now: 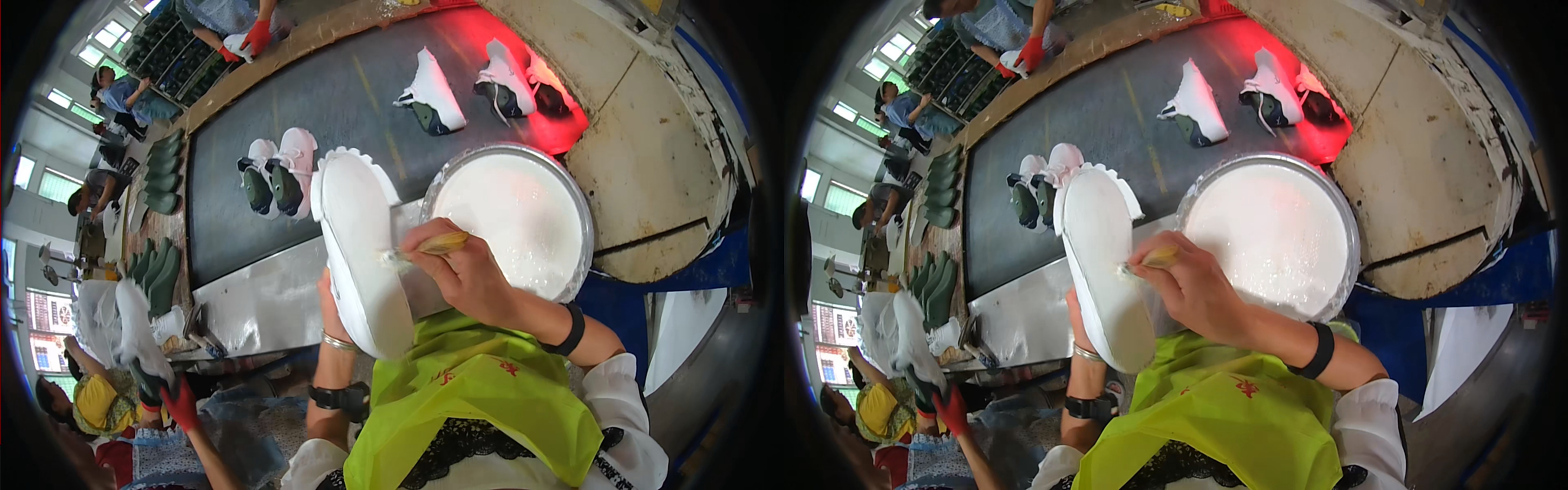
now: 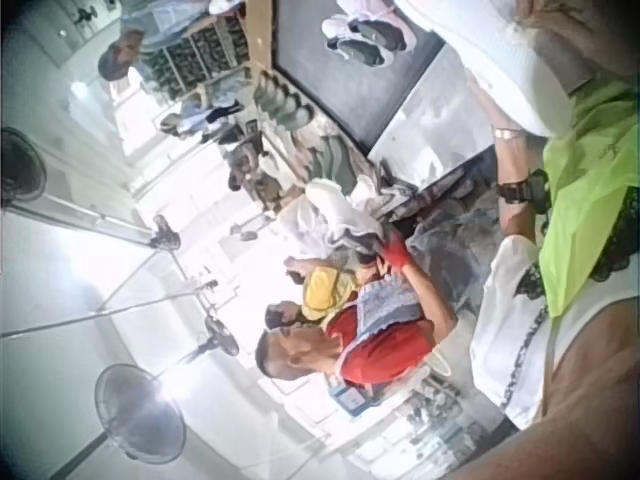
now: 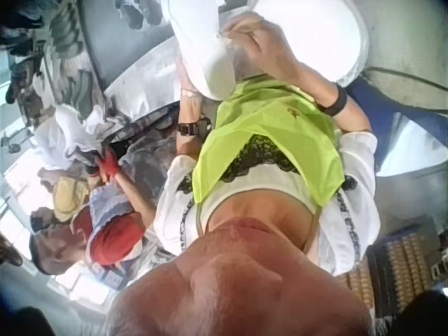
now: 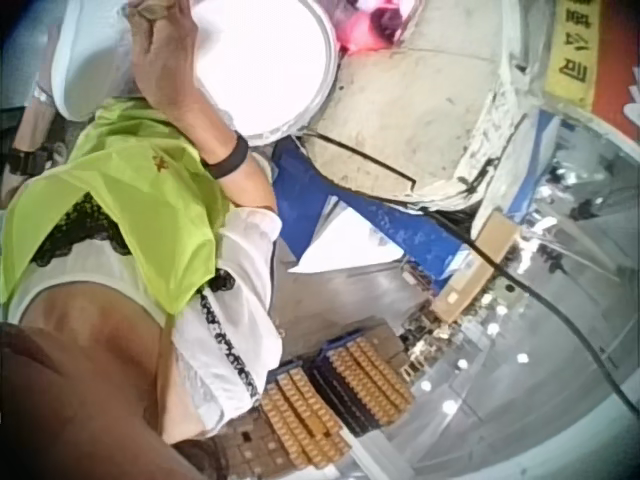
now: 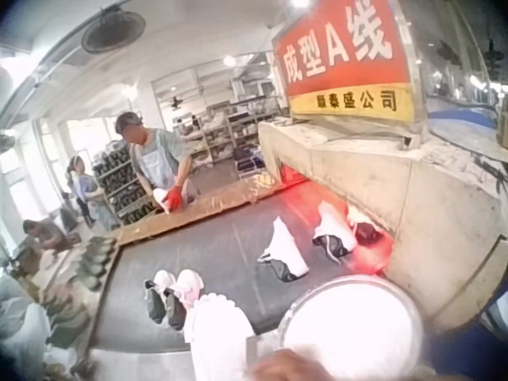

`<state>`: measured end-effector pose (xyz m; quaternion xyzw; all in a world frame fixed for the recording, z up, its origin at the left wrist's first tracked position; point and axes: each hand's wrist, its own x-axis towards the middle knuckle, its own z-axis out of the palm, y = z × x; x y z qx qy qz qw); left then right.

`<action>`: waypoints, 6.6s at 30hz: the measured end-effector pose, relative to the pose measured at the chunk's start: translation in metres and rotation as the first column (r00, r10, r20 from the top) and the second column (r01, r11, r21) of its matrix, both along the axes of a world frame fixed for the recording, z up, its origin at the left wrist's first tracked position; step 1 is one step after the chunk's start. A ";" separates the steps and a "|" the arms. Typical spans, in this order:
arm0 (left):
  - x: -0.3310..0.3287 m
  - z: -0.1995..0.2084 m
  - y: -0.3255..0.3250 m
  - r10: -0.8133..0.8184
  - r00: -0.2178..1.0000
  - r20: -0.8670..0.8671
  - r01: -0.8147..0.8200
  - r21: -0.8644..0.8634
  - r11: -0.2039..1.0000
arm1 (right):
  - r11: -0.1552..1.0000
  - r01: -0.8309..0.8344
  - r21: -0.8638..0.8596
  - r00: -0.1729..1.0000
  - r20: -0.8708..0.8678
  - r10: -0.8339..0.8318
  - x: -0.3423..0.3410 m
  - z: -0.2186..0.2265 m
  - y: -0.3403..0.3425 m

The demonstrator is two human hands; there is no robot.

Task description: Applying glue to the bottom of white shoe soles using a brush on a factory assembly line.

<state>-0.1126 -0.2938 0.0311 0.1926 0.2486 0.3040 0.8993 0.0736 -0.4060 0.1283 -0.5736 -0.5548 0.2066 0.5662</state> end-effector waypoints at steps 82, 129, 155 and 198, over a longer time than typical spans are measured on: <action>0.001 -0.072 -0.112 0.099 0.912 -0.399 -0.145 -0.088 0.986 | 0.886 0.417 -0.205 0.902 -0.025 -0.430 0.146 -0.069 -0.026; 0.065 -0.027 -0.074 -0.118 0.992 -0.043 0.114 -0.085 0.990 | 0.966 0.006 -0.257 1.000 -0.013 -0.010 0.063 0.017 -0.021; 0.043 -0.036 -0.070 -0.040 0.926 -0.377 0.076 0.081 0.994 | 0.980 0.159 -0.120 0.985 -0.046 -0.166 0.068 0.011 0.032; 0.029 -0.016 -0.055 -0.169 0.927 0.335 0.241 -0.189 0.952 | 0.982 0.061 -0.176 0.710 -0.684 -0.167 0.040 -0.025 -0.012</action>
